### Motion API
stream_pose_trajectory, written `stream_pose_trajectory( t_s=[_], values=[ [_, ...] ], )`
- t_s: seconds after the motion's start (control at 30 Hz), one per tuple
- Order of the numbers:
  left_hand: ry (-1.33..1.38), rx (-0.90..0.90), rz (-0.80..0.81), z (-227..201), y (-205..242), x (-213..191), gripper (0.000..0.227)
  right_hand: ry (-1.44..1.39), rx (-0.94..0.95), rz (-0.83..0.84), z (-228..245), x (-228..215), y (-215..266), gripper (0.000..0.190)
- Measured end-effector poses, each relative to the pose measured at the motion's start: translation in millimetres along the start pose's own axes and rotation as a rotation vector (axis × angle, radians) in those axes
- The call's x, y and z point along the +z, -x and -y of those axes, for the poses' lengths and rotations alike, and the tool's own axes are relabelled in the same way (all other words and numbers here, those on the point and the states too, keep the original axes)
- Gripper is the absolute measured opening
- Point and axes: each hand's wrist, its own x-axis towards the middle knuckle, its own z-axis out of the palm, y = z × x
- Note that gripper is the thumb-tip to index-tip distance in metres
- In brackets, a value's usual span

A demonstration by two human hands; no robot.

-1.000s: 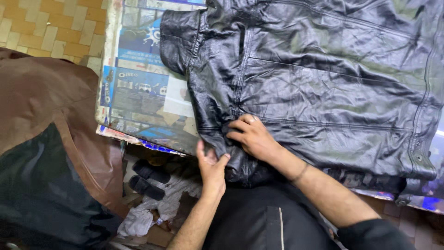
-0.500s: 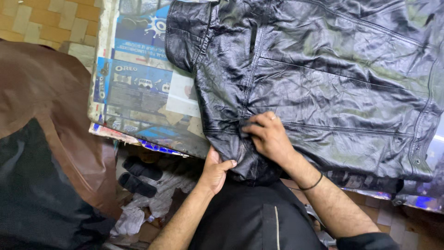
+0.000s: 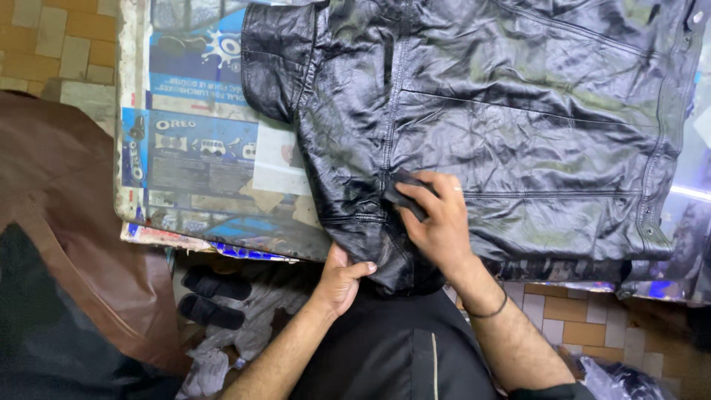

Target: The person wipes a black leather jacket laid on a table using a dark cloth. They repeatedly rub the sleeves, front panels, and collar area, occasionally repositioning the jacket to access different sections.

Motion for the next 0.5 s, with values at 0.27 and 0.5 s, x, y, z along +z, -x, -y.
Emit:
stream_pose_trajectory(
  t_s=[0.27, 0.5],
  values=[
    [-0.074, -0.017, 0.013, -4.1, -1.9, -2.0, 0.079, 0.128, 0.071, 0.019, 1.6, -15.0, 41.8, 0.04],
    [-0.125, -0.03, -0.044, 6.8, -11.9, -15.3, 0.085, 0.098, 0.101, -0.03, -13.2, -50.9, 54.3, 0.039]
  ],
)
